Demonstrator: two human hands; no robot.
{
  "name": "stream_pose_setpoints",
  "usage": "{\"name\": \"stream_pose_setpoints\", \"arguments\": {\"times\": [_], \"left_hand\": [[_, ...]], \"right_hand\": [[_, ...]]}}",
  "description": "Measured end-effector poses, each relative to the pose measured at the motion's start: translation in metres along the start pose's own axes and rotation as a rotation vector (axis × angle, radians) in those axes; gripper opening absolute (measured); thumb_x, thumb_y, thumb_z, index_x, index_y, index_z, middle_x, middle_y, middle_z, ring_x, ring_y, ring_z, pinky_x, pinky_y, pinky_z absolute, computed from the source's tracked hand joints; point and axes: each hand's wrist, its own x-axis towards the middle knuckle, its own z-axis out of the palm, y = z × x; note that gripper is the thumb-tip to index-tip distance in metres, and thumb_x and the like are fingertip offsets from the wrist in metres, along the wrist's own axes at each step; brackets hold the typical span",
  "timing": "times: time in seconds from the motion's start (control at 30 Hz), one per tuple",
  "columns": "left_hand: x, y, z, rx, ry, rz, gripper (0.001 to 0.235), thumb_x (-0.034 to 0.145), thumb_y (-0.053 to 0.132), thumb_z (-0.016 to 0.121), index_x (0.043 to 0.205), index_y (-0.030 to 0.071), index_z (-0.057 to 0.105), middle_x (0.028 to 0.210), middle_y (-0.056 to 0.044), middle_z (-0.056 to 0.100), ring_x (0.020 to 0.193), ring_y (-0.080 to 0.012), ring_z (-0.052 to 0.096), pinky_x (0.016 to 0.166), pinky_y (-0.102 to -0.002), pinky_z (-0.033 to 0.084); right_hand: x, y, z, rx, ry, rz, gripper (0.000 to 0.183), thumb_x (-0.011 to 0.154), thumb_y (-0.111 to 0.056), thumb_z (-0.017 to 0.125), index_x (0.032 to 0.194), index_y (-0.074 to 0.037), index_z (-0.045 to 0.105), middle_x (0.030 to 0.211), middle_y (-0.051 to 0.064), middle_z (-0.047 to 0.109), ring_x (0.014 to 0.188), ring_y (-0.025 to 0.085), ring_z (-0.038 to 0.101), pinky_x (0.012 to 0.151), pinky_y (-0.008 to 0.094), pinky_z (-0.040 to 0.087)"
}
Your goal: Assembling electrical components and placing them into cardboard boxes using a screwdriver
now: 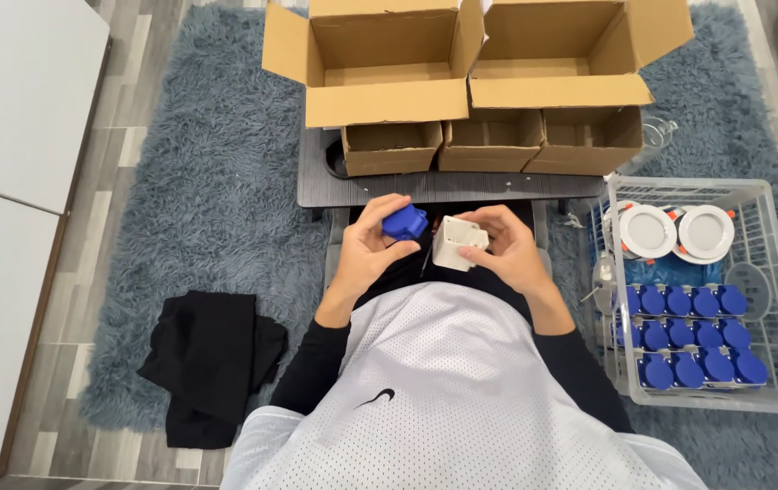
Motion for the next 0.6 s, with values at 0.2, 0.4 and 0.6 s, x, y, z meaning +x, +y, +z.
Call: {"name": "stream_pose_setpoints", "arguments": {"times": [0.2,0.4,0.6], "left_hand": [[-0.001,0.014,0.021,0.062,-0.022,0.03,0.067,0.093,0.005,0.088,0.153,-0.001,0.059,0.157,-0.019,0.055,0.143,-0.0287,0.061,0.107,-0.029,0.062],[0.0,0.028,0.027,0.205,-0.095,0.136,0.061,0.098,0.001,0.083,0.154,-0.003,0.059,0.152,-0.02,0.057,0.143,-0.0312,0.06,0.113,-0.039,0.058],[0.005,0.04,0.037,0.421,-0.14,0.247,0.061,0.087,0.014,0.096,0.142,0.002,0.072,0.14,-0.016,0.069,0.135,-0.0321,0.068,0.114,-0.043,0.056]], "right_hand": [[-0.005,-0.012,0.014,-0.071,-0.091,-0.008,0.062,0.082,0.002,0.092,0.137,-0.005,0.065,0.138,0.012,0.074,0.122,0.02,0.073,0.087,0.029,0.068],[-0.004,-0.002,0.013,-0.113,-0.114,-0.012,0.074,0.076,0.001,0.099,0.142,-0.001,0.065,0.136,0.012,0.073,0.123,0.02,0.069,0.099,0.035,0.062],[-0.002,-0.008,0.018,-0.15,-0.096,-0.084,0.079,0.072,0.0,0.103,0.142,0.001,0.067,0.137,0.012,0.073,0.127,0.02,0.068,0.102,0.035,0.061]]}}
